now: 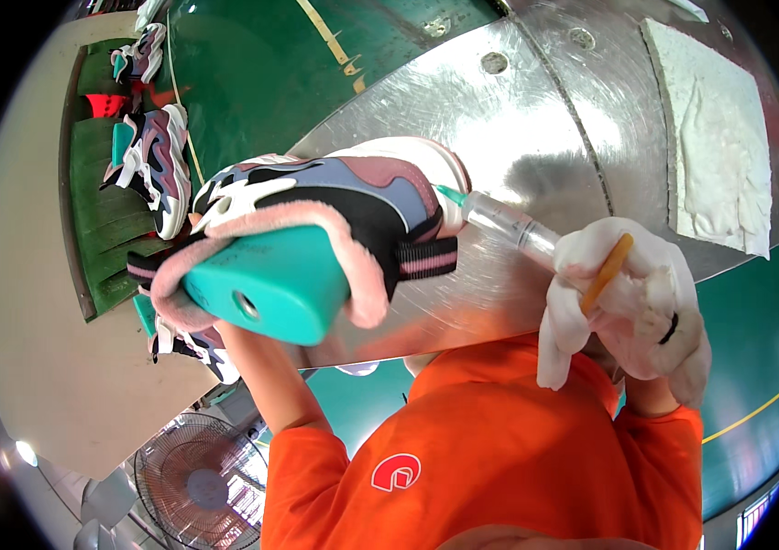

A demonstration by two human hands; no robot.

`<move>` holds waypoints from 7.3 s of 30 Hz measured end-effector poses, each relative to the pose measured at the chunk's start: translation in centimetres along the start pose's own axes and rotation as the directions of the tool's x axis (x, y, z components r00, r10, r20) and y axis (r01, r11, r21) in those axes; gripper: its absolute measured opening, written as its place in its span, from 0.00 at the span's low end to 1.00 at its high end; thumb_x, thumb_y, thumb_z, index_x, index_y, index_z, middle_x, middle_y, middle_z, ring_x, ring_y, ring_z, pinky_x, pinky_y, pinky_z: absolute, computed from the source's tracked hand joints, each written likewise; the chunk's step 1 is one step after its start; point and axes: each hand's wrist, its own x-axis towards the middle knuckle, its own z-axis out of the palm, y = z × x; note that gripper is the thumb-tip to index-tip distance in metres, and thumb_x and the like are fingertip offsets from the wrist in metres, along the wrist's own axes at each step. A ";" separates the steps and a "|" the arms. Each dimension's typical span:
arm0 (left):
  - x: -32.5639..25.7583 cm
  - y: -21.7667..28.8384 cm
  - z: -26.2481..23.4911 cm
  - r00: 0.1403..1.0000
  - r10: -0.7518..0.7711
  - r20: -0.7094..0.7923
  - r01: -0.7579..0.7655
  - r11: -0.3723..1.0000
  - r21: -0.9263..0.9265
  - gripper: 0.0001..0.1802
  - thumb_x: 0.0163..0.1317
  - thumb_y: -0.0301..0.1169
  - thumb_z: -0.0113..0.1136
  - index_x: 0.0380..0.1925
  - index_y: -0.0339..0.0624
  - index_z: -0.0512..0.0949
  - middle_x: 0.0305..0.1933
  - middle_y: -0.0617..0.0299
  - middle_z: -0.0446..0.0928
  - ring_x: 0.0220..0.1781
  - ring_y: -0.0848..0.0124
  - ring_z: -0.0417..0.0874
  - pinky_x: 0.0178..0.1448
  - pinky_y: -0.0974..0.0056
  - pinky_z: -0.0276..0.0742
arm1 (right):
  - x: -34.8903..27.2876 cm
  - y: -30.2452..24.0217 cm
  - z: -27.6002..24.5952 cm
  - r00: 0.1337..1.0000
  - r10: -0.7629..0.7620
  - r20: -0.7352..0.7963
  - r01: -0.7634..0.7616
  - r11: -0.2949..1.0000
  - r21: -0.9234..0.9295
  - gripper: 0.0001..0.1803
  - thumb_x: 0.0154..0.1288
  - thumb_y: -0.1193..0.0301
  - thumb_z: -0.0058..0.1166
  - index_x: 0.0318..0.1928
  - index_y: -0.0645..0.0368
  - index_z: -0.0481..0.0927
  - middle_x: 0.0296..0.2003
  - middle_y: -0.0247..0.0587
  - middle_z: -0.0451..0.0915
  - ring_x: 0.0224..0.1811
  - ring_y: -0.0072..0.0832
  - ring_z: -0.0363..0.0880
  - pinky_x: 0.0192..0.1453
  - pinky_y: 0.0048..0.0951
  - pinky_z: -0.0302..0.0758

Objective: The person injects a liquid substance into the seams of a multi-colored sneaker using a syringe. They rotate the shoe to access different areas, including the sole and upper, and wipe the surface with a cloth. The person repeats this process on multiple shoes lined up on a metal table.

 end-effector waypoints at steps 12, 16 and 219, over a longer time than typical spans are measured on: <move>-5.3 -0.4 -4.1 0.956 -0.288 0.044 0.286 0.957 0.049 0.21 0.69 0.36 0.55 0.58 0.38 0.72 0.52 0.56 0.80 0.50 0.61 0.85 0.50 0.54 0.85 | 0.6 4.6 -0.2 0.922 -0.383 0.052 0.367 0.910 0.192 0.18 0.48 0.65 0.77 0.25 0.54 0.75 0.55 0.52 0.64 0.54 0.65 0.71 0.44 0.44 0.84; -9.5 0.6 -4.0 0.924 -0.380 0.027 0.379 0.924 0.045 0.23 0.69 0.37 0.53 0.60 0.35 0.70 0.54 0.54 0.80 0.52 0.60 0.85 0.50 0.54 0.87 | 0.9 6.0 -0.1 0.861 -0.505 0.065 0.469 0.836 0.285 0.18 0.48 0.65 0.77 0.24 0.53 0.76 0.55 0.52 0.64 0.55 0.65 0.71 0.44 0.44 0.84; -15.9 3.4 2.5 0.395 0.615 0.682 -0.889 0.071 0.452 0.20 0.75 0.45 0.41 0.40 0.52 0.83 0.44 0.64 0.86 0.51 0.65 0.86 0.58 0.62 0.76 | 13.2 1.2 5.9 0.532 0.802 0.270 -0.807 0.578 -0.126 0.51 0.63 0.38 0.52 0.59 0.84 0.67 0.45 0.58 0.77 0.26 0.32 0.78 0.37 0.33 0.79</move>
